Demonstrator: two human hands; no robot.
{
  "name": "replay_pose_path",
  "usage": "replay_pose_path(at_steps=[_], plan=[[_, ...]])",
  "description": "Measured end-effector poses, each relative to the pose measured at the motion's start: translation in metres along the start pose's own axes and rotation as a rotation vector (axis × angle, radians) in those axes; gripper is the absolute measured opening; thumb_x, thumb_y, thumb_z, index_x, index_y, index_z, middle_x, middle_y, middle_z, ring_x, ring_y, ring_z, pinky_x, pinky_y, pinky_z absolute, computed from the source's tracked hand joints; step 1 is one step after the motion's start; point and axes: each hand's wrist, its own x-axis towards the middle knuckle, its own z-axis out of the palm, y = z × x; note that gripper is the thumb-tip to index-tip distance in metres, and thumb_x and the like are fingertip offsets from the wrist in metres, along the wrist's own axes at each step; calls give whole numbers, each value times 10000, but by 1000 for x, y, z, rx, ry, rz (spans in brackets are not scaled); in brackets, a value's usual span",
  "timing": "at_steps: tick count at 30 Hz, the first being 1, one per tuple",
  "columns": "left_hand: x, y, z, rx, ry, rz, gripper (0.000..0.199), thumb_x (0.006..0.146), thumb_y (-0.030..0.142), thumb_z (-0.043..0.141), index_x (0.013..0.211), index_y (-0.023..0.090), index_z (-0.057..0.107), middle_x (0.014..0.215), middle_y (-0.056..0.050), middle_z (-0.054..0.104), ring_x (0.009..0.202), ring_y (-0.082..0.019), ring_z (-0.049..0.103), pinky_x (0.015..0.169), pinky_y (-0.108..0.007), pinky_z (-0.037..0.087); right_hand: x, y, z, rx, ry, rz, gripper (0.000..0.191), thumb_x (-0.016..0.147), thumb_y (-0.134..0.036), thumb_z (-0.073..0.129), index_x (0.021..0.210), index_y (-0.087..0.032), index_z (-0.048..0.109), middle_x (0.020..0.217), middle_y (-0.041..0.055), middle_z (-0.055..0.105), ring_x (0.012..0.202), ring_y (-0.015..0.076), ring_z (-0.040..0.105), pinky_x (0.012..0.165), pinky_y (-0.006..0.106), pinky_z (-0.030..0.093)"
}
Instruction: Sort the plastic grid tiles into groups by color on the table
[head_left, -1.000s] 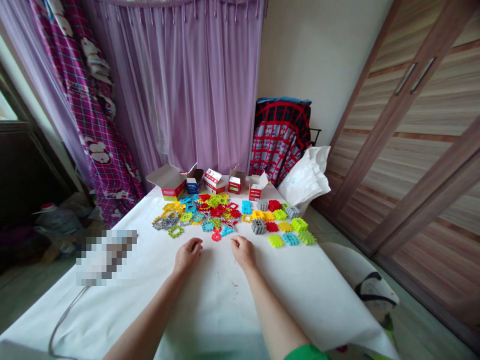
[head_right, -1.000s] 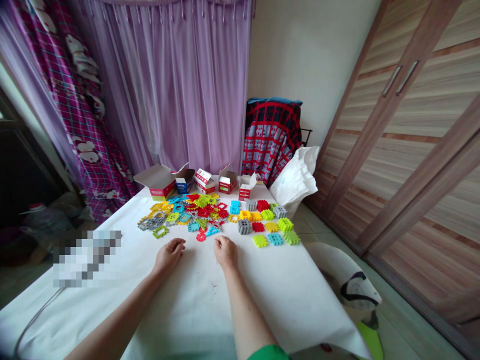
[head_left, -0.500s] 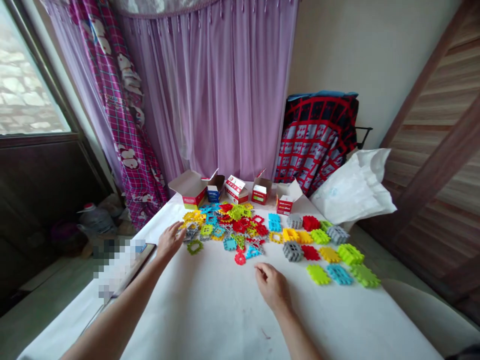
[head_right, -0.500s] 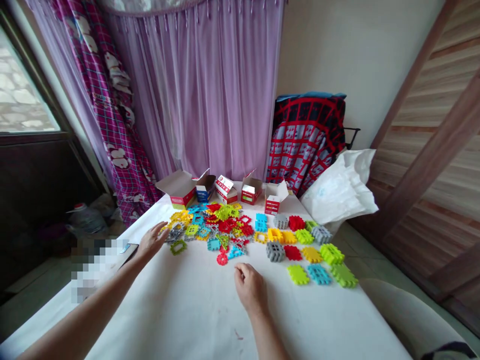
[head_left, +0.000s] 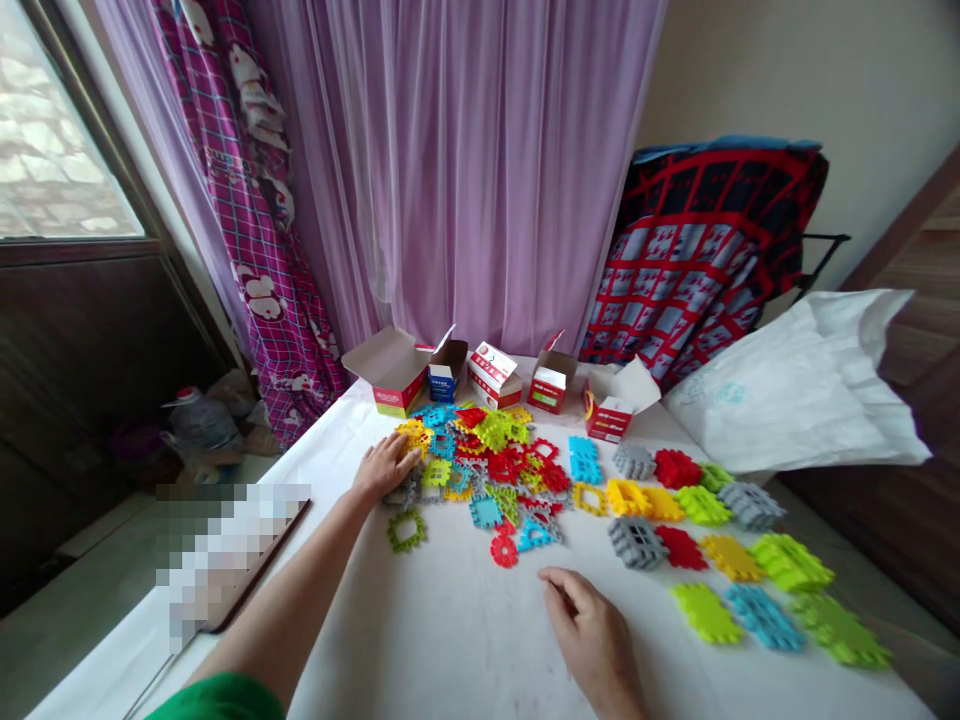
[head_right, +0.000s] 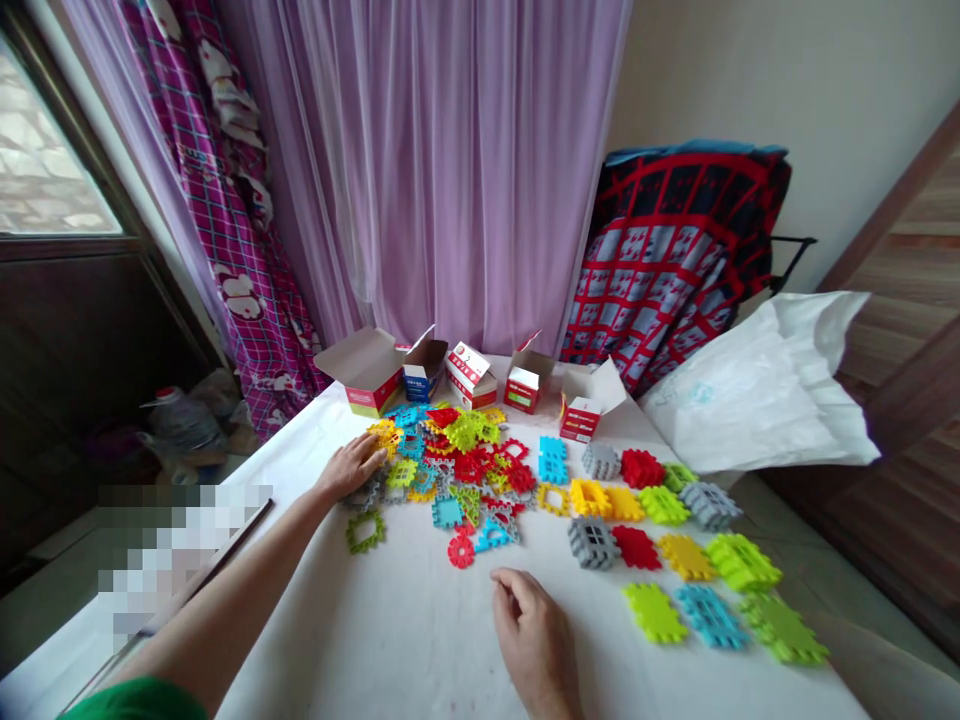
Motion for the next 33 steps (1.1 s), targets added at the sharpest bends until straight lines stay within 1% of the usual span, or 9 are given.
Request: replay_pose_path(at_steps=[5, 8, 10, 12, 14, 17, 20, 26, 33], plan=[[-25, 25, 7, -38, 8, 96, 601, 911, 629, 377, 1335, 248, 568, 1460, -79, 553, 1364, -234, 487, 1136, -390, 376, 0, -3, -1, 78, 52, -54, 334, 892, -412, 482, 870, -229, 760, 823, 72, 775, 706, 184, 731, 638, 215, 579], [-22, 29, -4, -62, 63, 138, 564, 942, 591, 308, 1233, 238, 638, 1319, -80, 659, 1254, -215, 583, 1092, -362, 427, 28, -18, -1, 100, 92, -140, 295, 909, -386, 505, 907, -238, 760, 868, 67, 774, 767, 178, 731, 698, 218, 577], [-6, 30, -13, -67, 106, 155, 564, 940, 584, 314, 1227, 224, 641, 1316, -101, 656, 1253, -243, 581, 1096, -409, 426, 68, -32, 0, 76, 130, -147, 296, 918, -369, 489, 939, -235, 752, 925, 74, 767, 839, 188, 724, 764, 250, 571], [19, 33, -19, -69, 113, 185, 555, 926, 588, 352, 1247, 230, 630, 1345, -101, 637, 1255, -251, 578, 1093, -419, 429, 121, -44, 3, 32, 151, -102, 322, 906, -351, 466, 1002, -214, 741, 1003, 87, 754, 878, 194, 709, 804, 283, 563], [49, 40, -20, -67, 91, 211, 565, 912, 599, 380, 1263, 230, 624, 1370, -99, 620, 1259, -247, 577, 1091, -394, 430, 178, -48, 9, -62, 135, -20, 331, 874, -325, 491, 1073, -203, 725, 1110, 96, 727, 1021, 213, 674, 915, 315, 524], [90, 50, -12, -50, 37, 214, 600, 892, 634, 395, 1266, 227, 629, 1370, -110, 620, 1265, -259, 574, 1082, -380, 428, 248, -40, 24, -236, 4, 196, 362, 888, -335, 498, 1161, -210, 699, 1217, 98, 689, 1144, 221, 625, 980, 322, 472], [120, 52, 0, -22, -29, 185, 644, 862, 688, 401, 1255, 235, 636, 1343, -128, 638, 1239, -295, 592, 1050, -412, 440, 285, -21, 41, -395, -171, 377, 436, 927, -469, 454, 1227, -239, 671, 1268, 111, 663, 1168, 268, 614, 938, 395, 478], [145, 45, 24, 15, -164, 162, 718, 811, 774, 368, 1234, 265, 648, 1299, -124, 668, 1137, -323, 653, 948, -425, 489, 301, -1, 67, -536, -312, 430, 722, 937, -672, 261, 1275, -167, 650, 1324, 212, 608, 1282, 376, 517, 1013, 550, 377], [134, 57, 31, -55, -177, 313, 626, 861, 718, 350, 1118, 273, 708, 1310, -64, 666, 1205, -254, 612, 1024, -349, 453, 286, -22, 80, -498, -367, 304, 601, 914, -643, 412, 1263, -215, 649, 1308, 168, 617, 1262, 346, 527, 1034, 550, 356]])
